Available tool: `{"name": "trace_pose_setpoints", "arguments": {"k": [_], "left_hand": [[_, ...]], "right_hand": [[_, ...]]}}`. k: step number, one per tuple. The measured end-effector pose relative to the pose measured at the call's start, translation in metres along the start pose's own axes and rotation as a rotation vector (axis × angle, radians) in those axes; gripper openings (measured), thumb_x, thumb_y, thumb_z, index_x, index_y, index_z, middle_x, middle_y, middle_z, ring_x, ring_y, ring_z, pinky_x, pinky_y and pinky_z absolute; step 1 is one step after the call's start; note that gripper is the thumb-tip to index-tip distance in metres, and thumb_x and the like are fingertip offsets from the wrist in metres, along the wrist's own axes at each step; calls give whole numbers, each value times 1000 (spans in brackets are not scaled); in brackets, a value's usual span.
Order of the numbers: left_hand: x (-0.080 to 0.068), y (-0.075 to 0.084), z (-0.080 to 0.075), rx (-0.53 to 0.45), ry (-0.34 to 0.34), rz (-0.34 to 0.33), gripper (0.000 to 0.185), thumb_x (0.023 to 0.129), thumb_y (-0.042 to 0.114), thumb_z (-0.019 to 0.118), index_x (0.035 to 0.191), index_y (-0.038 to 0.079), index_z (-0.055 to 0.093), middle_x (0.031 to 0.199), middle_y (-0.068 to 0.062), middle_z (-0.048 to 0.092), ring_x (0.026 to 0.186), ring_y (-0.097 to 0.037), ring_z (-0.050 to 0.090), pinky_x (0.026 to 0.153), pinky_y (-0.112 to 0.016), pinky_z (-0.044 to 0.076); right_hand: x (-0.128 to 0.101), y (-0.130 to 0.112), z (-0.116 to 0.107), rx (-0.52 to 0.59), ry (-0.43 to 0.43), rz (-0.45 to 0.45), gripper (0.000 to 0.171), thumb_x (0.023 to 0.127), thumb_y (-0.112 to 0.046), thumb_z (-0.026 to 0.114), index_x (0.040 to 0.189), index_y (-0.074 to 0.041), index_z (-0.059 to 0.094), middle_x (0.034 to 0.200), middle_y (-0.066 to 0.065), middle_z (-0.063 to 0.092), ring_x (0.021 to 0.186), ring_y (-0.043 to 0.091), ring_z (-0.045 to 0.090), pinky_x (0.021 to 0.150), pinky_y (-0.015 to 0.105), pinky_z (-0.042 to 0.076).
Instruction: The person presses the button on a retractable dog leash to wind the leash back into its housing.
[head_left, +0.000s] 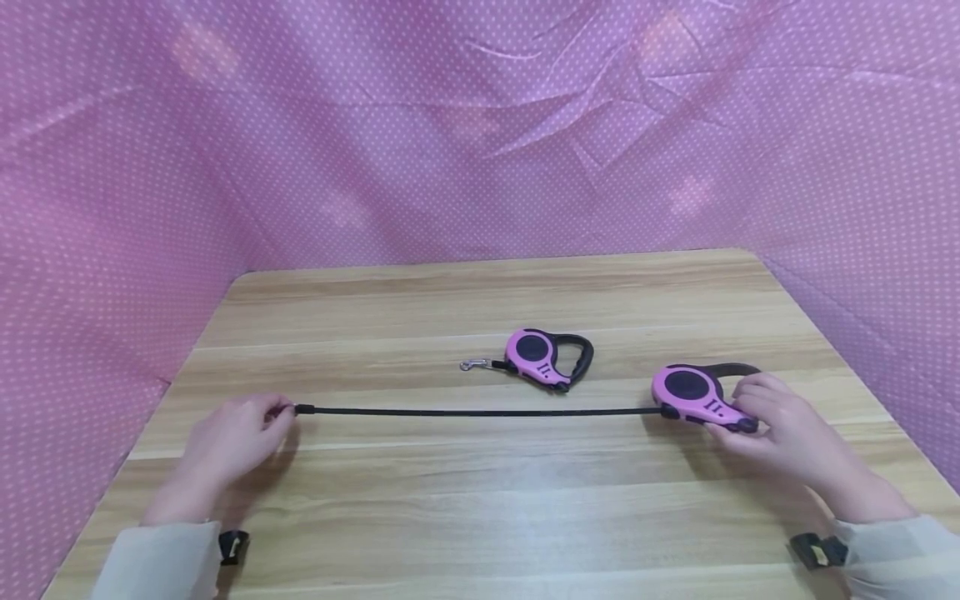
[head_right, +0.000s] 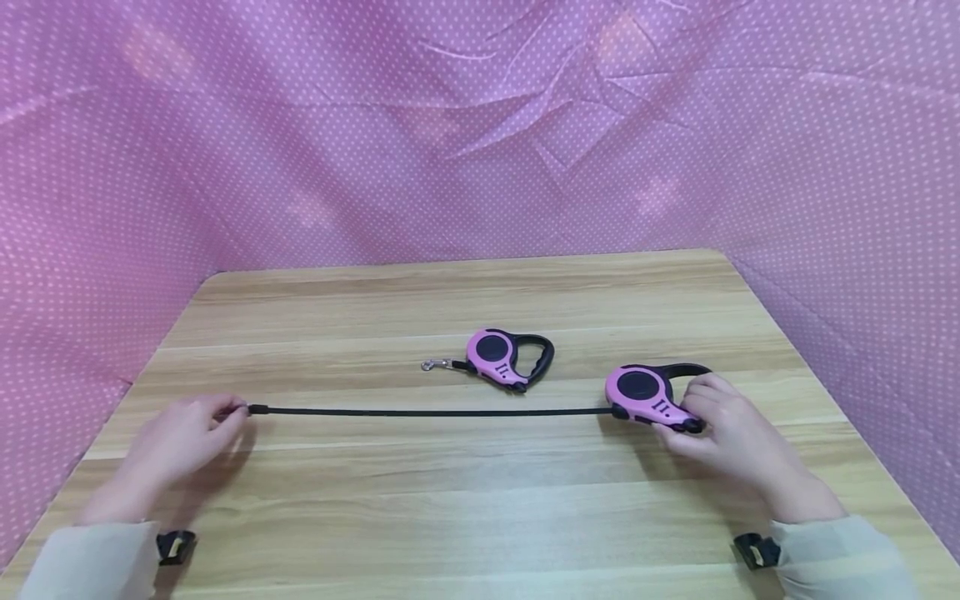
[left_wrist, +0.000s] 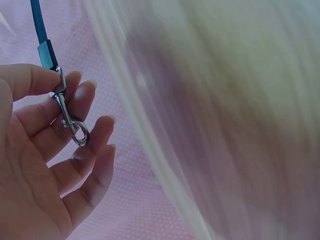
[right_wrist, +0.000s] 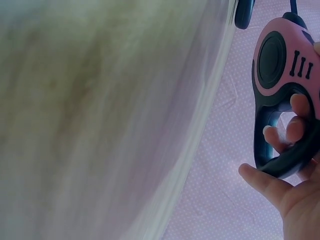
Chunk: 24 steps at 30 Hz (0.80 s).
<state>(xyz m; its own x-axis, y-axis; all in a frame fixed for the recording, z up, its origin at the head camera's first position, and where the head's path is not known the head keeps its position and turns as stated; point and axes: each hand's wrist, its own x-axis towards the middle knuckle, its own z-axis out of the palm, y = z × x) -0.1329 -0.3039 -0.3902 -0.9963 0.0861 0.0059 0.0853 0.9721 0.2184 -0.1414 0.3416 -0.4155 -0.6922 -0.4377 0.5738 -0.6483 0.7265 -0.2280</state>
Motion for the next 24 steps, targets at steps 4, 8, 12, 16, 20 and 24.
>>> {"name": "trace_pose_setpoints", "arguments": {"k": [4, 8, 12, 16, 20, 24], "left_hand": [[0, 2, 1, 2, 0, -1, 33, 98, 29, 54, 118, 7, 68, 106, -17, 71, 92, -38, 67, 70, -57, 53], [0, 4, 1, 4, 3, -5, 30, 97, 29, 55, 115, 9, 69, 104, -15, 72, 92, -38, 67, 68, -56, 53], [0, 7, 1, 7, 13, 1, 30, 97, 29, 55, 115, 10, 70, 104, -15, 72, 93, -38, 67, 69, -56, 53], [0, 8, 2, 15, 12, 6, 31, 97, 29, 55, 117, 10, 69, 105, -15, 72, 94, -38, 67, 69, -57, 54], [1, 9, 2, 14, 14, 6, 30, 97, 29, 54, 115, 10, 70, 101, -11, 72, 91, -34, 67, 66, -54, 54], [1, 10, 2, 9, 17, 5, 29, 97, 30, 55, 113, 11, 70, 101, -10, 72, 92, -34, 67, 66, -54, 54]], "right_hand": [[1, 0, 1, 5, 3, -13, 33, 55, -13, 88, 68, -19, 59, 83, -5, 59, 85, 1, 45, 74, 15, 40], [2, 0, 2, 3, -4, -10, 33, 55, -13, 88, 69, -19, 59, 83, -6, 58, 85, 0, 45, 73, 16, 40], [3, 0, 3, 9, -6, -15, 33, 55, -14, 88, 69, -20, 58, 83, -6, 59, 85, 1, 45, 73, 16, 40], [4, 0, 4, 16, -2, -28, 34, 55, -13, 88, 68, -21, 58, 83, -6, 58, 85, 2, 45, 73, 16, 40], [5, -1, 4, 20, -3, -33, 35, 54, -12, 88, 68, -21, 57, 83, -7, 58, 84, 1, 45, 72, 17, 40], [7, -1, 4, 25, -2, -37, 36, 55, -11, 88, 68, -22, 57, 83, -8, 57, 84, 0, 45, 70, 16, 41]]}}
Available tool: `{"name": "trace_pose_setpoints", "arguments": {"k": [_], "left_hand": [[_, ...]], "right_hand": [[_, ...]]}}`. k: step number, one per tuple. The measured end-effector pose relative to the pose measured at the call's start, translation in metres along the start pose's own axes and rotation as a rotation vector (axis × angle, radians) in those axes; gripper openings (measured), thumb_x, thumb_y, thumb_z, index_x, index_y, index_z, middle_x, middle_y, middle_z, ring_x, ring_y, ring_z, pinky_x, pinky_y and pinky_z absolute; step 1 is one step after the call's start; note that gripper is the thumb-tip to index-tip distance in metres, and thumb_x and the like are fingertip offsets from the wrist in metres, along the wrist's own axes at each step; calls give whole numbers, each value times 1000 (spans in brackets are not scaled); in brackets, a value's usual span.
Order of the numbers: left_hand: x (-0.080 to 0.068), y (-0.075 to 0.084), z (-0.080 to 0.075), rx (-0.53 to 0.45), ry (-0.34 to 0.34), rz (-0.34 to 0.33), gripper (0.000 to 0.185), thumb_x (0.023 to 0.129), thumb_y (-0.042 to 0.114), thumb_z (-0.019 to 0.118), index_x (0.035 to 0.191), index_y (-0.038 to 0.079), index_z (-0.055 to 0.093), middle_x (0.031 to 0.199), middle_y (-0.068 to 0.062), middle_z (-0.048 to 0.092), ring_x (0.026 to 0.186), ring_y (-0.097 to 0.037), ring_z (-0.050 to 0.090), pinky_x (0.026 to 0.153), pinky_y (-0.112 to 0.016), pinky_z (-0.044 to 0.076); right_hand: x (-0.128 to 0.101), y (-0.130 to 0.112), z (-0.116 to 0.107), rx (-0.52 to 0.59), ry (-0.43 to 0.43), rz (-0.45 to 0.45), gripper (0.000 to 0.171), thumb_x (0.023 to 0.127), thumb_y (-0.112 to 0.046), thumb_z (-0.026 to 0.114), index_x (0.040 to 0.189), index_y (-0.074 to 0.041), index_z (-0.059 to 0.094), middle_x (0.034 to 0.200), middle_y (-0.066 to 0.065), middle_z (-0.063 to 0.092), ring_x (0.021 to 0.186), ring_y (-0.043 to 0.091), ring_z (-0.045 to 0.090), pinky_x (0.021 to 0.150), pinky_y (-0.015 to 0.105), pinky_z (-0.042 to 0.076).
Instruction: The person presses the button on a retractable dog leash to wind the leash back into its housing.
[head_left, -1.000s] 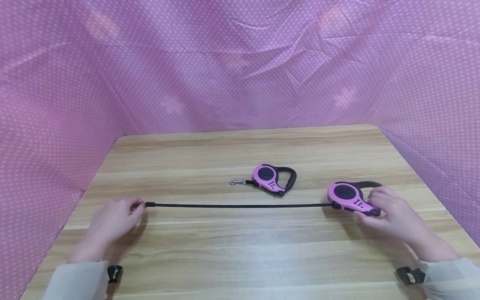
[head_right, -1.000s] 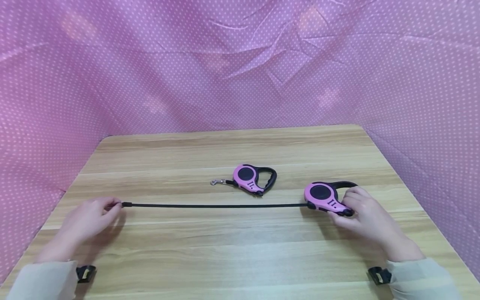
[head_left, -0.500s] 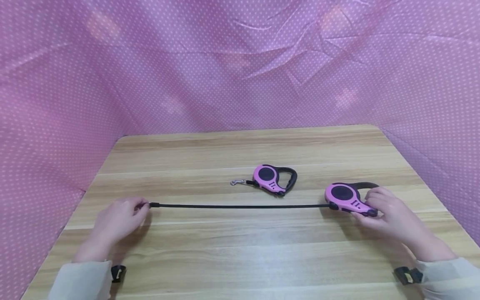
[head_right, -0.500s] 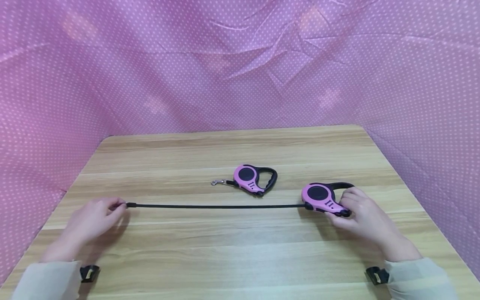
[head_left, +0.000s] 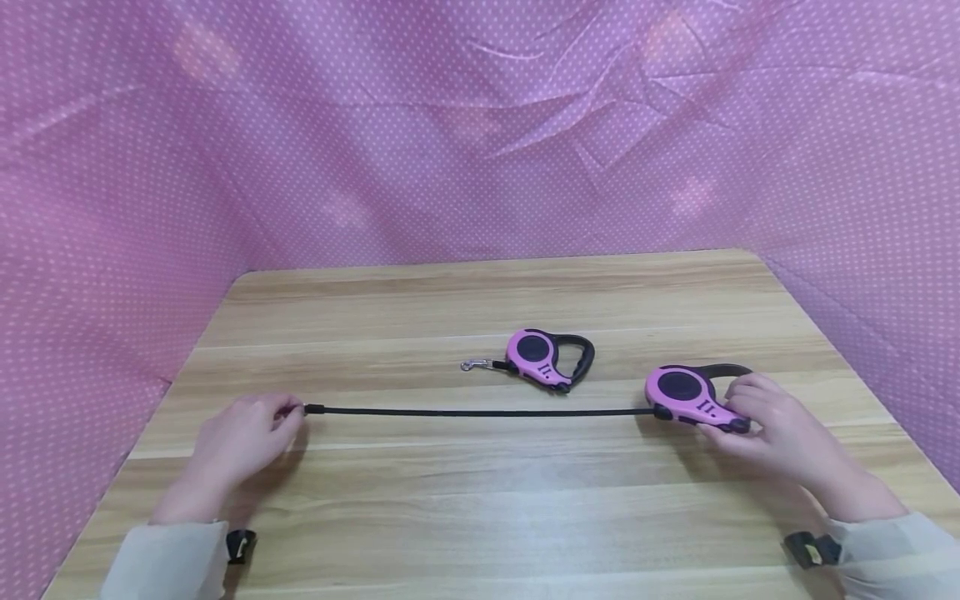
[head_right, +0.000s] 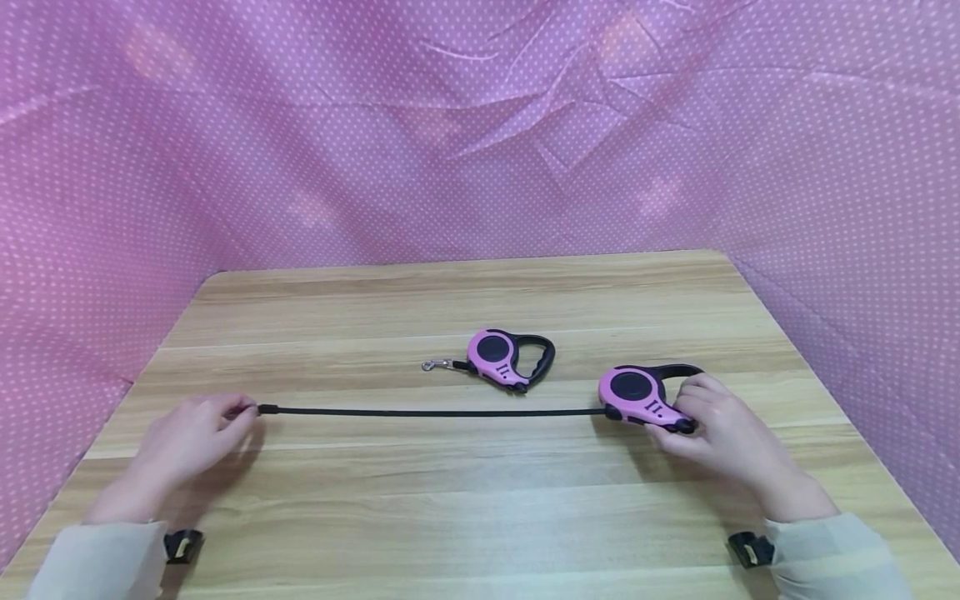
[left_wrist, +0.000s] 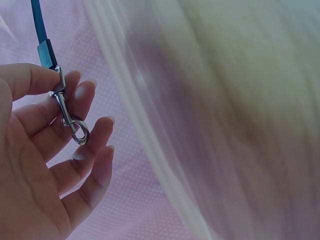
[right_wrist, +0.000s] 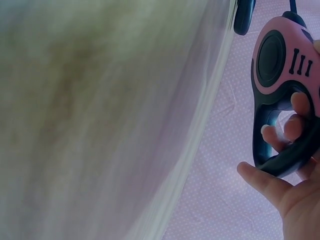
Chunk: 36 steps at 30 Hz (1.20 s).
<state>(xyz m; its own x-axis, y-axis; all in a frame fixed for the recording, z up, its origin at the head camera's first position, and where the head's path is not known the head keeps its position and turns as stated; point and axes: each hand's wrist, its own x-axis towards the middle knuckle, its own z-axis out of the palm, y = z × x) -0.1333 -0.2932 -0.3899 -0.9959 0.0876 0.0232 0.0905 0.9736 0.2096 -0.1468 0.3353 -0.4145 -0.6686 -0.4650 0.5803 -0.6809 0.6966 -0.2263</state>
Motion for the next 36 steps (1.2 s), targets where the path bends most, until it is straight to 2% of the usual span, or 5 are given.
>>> {"name": "trace_pose_setpoints", "arguments": {"k": [6, 12, 19, 27, 36], "left_hand": [[0, 4, 0, -3, -5, 0, 33, 97, 31, 54, 118, 10, 69, 109, -15, 72, 99, -39, 67, 73, -58, 54], [1, 7, 0, -5, 2, 7, 32, 97, 30, 55, 118, 10, 69, 111, -15, 72, 99, -39, 66, 73, -59, 53], [1, 8, 0, -6, 13, 14, 31, 97, 28, 54, 117, 11, 69, 110, -15, 72, 99, -38, 66, 71, -59, 53], [1, 13, -1, -7, 8, 19, 33, 98, 28, 53, 119, 8, 69, 113, -17, 71, 103, -42, 65, 77, -61, 52], [3, 14, 2, -7, 33, 39, 31, 97, 27, 54, 115, 8, 70, 110, -17, 72, 100, -40, 66, 74, -60, 53]], "right_hand": [[1, -1, 2, 9, -4, -11, 35, 56, -13, 88, 68, -23, 56, 83, -8, 57, 84, 1, 46, 72, 16, 41], [3, 0, 4, 9, -3, -29, 34, 57, -16, 88, 69, -22, 57, 85, -6, 58, 85, 4, 47, 73, 18, 42], [4, 0, 6, 26, 12, -42, 30, 67, -30, 87, 70, -22, 58, 85, -5, 59, 85, 7, 48, 74, 18, 41], [6, -1, 7, 15, 2, -43, 30, 66, -27, 87, 70, -23, 58, 85, -6, 59, 84, 7, 47, 73, 18, 42], [9, -4, 8, 17, -6, -41, 31, 66, -27, 87, 70, -24, 57, 85, -6, 59, 84, 8, 48, 74, 19, 41]]}}
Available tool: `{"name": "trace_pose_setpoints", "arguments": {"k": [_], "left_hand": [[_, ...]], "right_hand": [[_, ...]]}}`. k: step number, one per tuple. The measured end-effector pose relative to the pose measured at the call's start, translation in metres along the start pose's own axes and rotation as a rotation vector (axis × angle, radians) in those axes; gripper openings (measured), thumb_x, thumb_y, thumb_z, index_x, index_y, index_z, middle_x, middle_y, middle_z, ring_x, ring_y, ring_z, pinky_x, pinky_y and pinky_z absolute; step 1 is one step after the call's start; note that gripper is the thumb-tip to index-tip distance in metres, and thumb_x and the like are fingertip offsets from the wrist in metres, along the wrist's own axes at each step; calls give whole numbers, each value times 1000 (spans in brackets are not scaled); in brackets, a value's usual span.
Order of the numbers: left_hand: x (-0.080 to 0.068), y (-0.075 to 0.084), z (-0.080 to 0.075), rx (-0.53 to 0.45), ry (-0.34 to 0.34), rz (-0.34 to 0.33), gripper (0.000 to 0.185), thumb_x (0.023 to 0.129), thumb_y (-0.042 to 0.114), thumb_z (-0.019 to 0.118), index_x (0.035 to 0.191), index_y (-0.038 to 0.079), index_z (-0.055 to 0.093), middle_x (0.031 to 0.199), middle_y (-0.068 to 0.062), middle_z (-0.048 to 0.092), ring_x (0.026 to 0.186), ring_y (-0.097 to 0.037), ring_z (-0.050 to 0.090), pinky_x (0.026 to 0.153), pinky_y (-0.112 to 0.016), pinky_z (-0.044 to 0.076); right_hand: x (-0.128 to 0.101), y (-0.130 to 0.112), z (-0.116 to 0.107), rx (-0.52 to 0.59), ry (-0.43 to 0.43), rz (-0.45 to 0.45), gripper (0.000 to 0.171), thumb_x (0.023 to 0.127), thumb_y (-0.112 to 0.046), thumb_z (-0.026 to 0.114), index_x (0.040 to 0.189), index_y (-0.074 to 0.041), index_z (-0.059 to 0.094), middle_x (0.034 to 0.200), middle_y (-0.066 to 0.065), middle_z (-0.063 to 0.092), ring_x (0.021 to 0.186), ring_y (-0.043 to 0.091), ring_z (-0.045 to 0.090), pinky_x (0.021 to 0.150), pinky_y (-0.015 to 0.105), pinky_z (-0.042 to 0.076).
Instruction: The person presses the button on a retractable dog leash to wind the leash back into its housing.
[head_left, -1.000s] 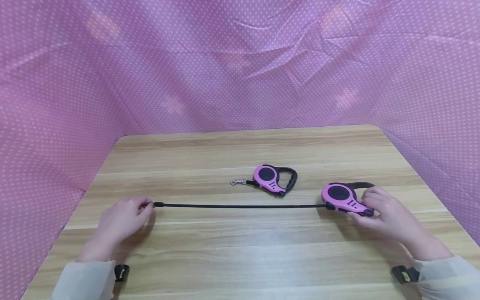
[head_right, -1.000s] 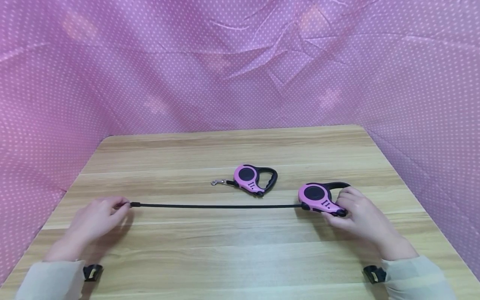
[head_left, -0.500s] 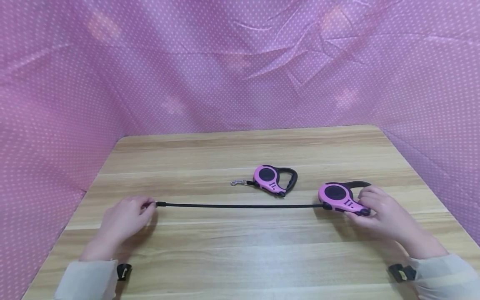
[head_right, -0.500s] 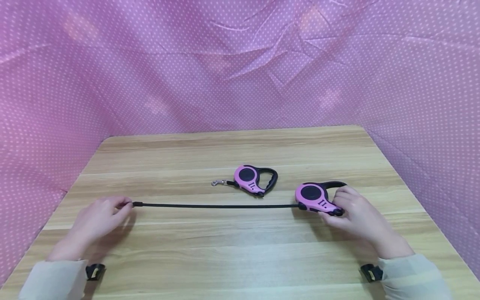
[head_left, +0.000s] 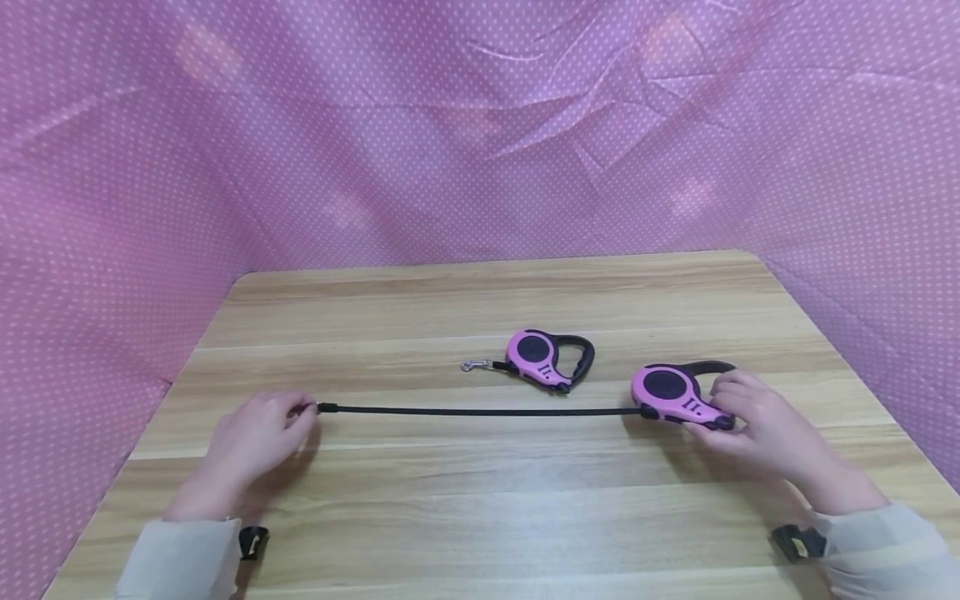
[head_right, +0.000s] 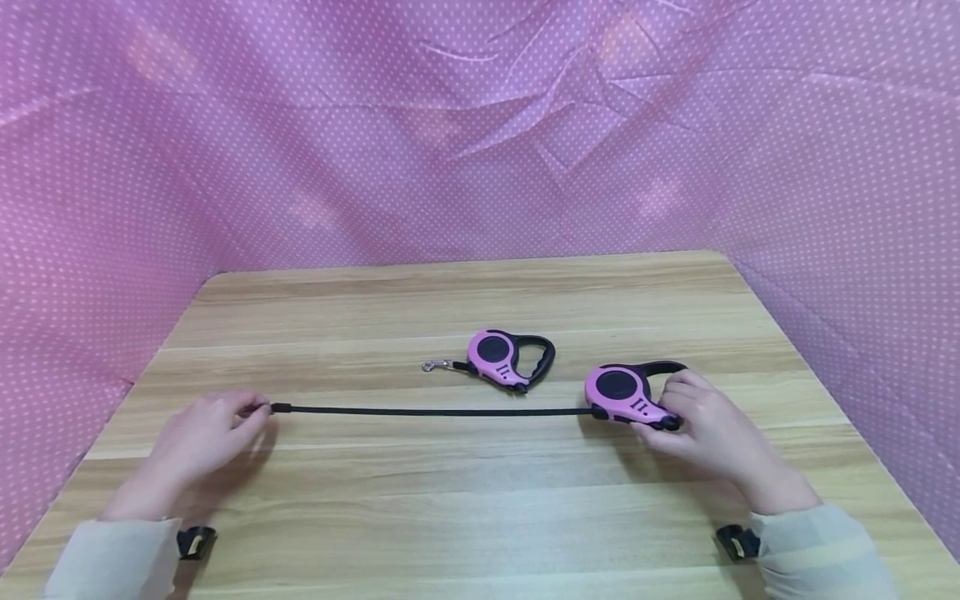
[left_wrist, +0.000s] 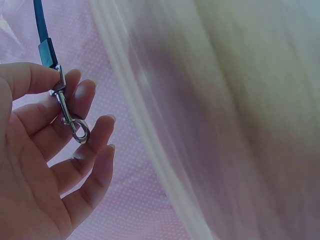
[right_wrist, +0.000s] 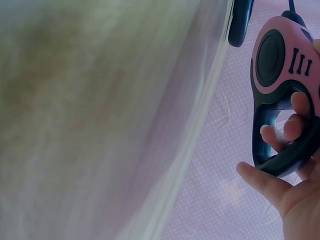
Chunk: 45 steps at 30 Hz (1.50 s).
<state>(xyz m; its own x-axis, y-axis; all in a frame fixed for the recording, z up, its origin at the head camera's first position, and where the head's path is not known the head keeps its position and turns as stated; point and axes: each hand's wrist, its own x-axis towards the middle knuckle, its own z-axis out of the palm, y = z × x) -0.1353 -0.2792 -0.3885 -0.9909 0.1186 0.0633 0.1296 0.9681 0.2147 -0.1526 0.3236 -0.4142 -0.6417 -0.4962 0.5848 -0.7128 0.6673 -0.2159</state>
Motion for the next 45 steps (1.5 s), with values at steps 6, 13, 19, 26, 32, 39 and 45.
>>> {"name": "trace_pose_setpoints", "arguments": {"k": [6, 13, 19, 26, 32, 39, 45], "left_hand": [[1, 1, 0, 0, -7, -10, 32, 97, 28, 53, 117, 9, 69, 112, -17, 72, 102, -41, 66, 73, -60, 53], [3, 3, 0, -6, -23, -13, 31, 98, 30, 53, 116, 11, 70, 114, -16, 71, 103, -41, 66, 74, -61, 53], [4, 5, 0, 0, -29, -18, 32, 98, 31, 53, 116, 11, 70, 114, -16, 71, 104, -40, 65, 74, -60, 53], [5, 6, 1, -3, -20, -2, 27, 98, 31, 53, 109, 13, 71, 108, -13, 72, 99, -37, 67, 71, -58, 54], [5, 9, 1, -3, -26, 5, 29, 98, 30, 54, 112, 12, 70, 111, -14, 72, 100, -38, 67, 73, -59, 53], [5, 10, 1, -7, -27, 5, 30, 97, 30, 54, 113, 11, 70, 112, -16, 72, 101, -39, 66, 73, -58, 54], [5, 11, 2, -9, -24, 17, 28, 97, 29, 54, 111, 12, 71, 109, -14, 72, 100, -38, 67, 72, -57, 54]], "right_hand": [[2, -1, 0, -16, -14, -15, 32, 62, -18, 86, 68, -22, 55, 83, -7, 57, 85, 4, 46, 72, 20, 41], [4, -2, 1, -3, -5, -25, 32, 62, -20, 87, 68, -23, 56, 83, -8, 57, 83, 4, 46, 71, 19, 41], [5, -2, 2, 3, -4, -18, 32, 62, -20, 87, 68, -24, 55, 83, -8, 57, 82, 5, 46, 70, 18, 41], [5, -2, 3, 16, -5, -26, 32, 68, -28, 86, 69, -25, 54, 83, -8, 57, 81, 7, 46, 69, 18, 40], [5, -2, 5, 30, -2, -34, 30, 68, -27, 85, 70, -24, 56, 84, -7, 57, 82, 7, 47, 70, 18, 41], [5, -1, 6, 37, 3, -48, 29, 73, -34, 83, 69, -23, 57, 83, -8, 57, 82, 7, 46, 70, 18, 40], [5, -2, 7, 35, 0, -52, 28, 70, -29, 85, 70, -23, 57, 83, -9, 56, 82, 6, 46, 69, 18, 40]]}}
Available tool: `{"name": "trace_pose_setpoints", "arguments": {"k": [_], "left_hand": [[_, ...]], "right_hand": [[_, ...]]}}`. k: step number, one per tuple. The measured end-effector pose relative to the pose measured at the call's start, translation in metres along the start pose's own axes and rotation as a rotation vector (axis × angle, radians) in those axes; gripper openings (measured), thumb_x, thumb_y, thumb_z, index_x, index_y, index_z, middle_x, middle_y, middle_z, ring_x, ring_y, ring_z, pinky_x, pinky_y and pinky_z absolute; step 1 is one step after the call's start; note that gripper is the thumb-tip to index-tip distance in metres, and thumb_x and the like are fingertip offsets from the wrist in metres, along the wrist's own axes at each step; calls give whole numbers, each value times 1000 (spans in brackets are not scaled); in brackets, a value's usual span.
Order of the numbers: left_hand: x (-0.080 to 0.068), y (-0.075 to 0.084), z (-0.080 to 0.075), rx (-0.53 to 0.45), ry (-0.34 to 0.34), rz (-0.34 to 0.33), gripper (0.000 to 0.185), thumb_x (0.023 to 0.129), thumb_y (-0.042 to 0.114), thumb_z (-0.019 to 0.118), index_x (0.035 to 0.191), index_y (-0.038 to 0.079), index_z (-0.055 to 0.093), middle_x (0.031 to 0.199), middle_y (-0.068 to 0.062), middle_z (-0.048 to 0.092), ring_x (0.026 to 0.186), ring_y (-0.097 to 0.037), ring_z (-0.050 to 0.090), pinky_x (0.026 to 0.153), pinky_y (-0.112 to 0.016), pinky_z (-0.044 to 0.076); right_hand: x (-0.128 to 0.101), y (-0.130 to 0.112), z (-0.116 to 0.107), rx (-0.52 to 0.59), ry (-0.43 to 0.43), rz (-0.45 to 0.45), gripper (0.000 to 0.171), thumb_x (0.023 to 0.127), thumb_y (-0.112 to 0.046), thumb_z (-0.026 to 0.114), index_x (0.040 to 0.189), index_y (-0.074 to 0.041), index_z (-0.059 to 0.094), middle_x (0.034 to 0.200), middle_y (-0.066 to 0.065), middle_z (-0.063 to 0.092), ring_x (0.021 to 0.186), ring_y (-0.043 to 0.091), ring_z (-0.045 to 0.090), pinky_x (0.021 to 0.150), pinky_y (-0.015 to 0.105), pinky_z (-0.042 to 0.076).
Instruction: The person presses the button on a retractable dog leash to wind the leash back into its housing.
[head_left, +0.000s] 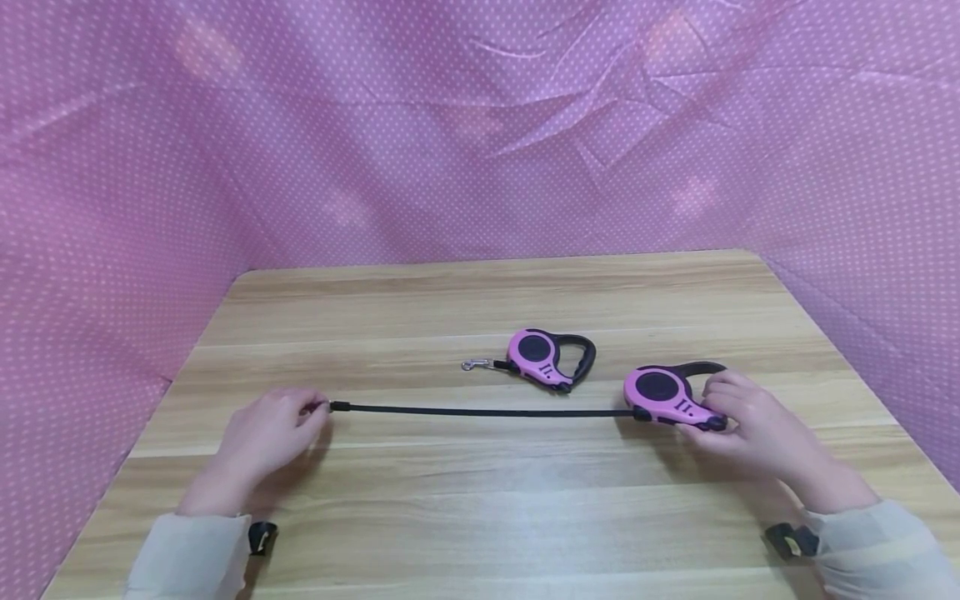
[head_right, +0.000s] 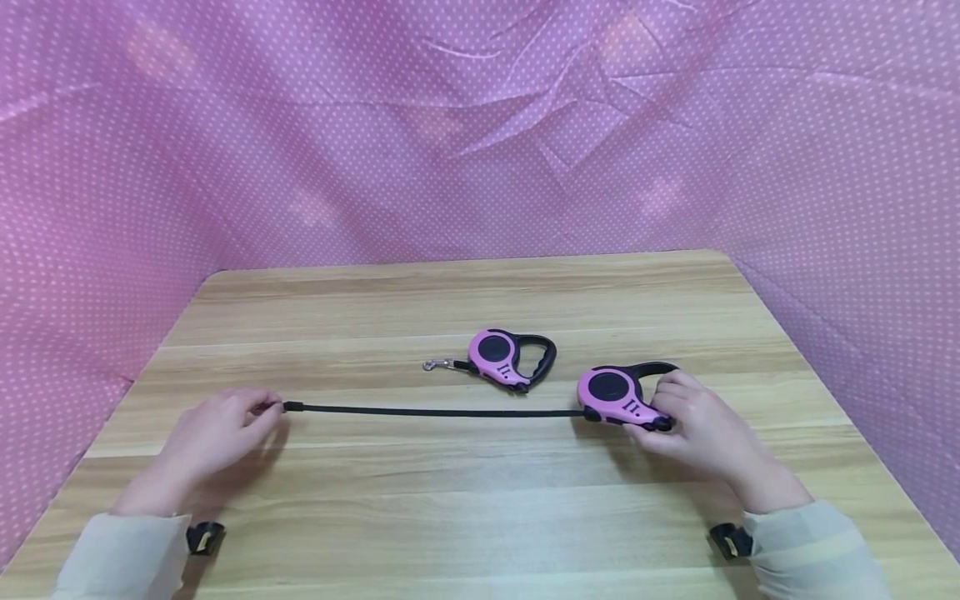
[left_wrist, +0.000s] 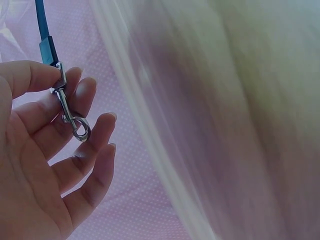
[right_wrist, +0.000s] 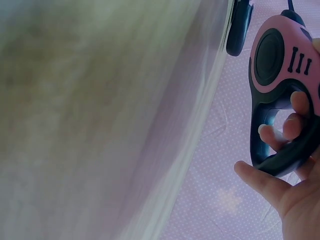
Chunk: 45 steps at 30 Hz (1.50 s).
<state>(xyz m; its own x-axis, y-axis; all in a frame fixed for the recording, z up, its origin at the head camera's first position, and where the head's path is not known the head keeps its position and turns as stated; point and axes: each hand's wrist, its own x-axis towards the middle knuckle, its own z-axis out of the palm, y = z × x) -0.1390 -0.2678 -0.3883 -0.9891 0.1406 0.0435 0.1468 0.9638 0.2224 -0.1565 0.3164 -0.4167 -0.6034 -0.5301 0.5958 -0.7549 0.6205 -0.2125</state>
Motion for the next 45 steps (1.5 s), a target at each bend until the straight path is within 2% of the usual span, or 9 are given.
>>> {"name": "trace_pose_setpoints", "arguments": {"k": [7, 18, 31, 45], "left_hand": [[0, 2, 0, 1, 4, 11, 29, 97, 29, 54, 114, 12, 71, 110, -14, 72, 101, -37, 67, 75, -57, 54], [0, 5, 2, -2, 16, 30, 27, 97, 28, 54, 111, 12, 71, 108, -13, 73, 99, -37, 67, 77, -57, 53], [2, 9, 4, -10, 6, 26, 26, 97, 29, 54, 109, 15, 72, 107, -10, 73, 101, -34, 67, 76, -55, 54], [5, 14, 3, -1, -9, 30, 28, 97, 30, 53, 110, 14, 72, 109, -11, 72, 102, -34, 66, 76, -56, 54]], "right_hand": [[2, -1, 2, 11, 1, -16, 28, 73, -32, 83, 70, -23, 57, 83, -8, 57, 81, 7, 46, 69, 18, 40], [3, -5, 4, 8, -12, -15, 29, 67, -27, 85, 71, -23, 57, 84, -9, 56, 81, 6, 45, 68, 18, 39], [4, -4, 7, 23, 7, -52, 30, 78, -39, 80, 71, -22, 57, 82, -9, 56, 80, 8, 46, 68, 20, 40], [7, -4, 8, 7, 21, -96, 34, 83, -45, 75, 70, -18, 58, 81, -4, 60, 81, 12, 49, 72, 23, 42]]}}
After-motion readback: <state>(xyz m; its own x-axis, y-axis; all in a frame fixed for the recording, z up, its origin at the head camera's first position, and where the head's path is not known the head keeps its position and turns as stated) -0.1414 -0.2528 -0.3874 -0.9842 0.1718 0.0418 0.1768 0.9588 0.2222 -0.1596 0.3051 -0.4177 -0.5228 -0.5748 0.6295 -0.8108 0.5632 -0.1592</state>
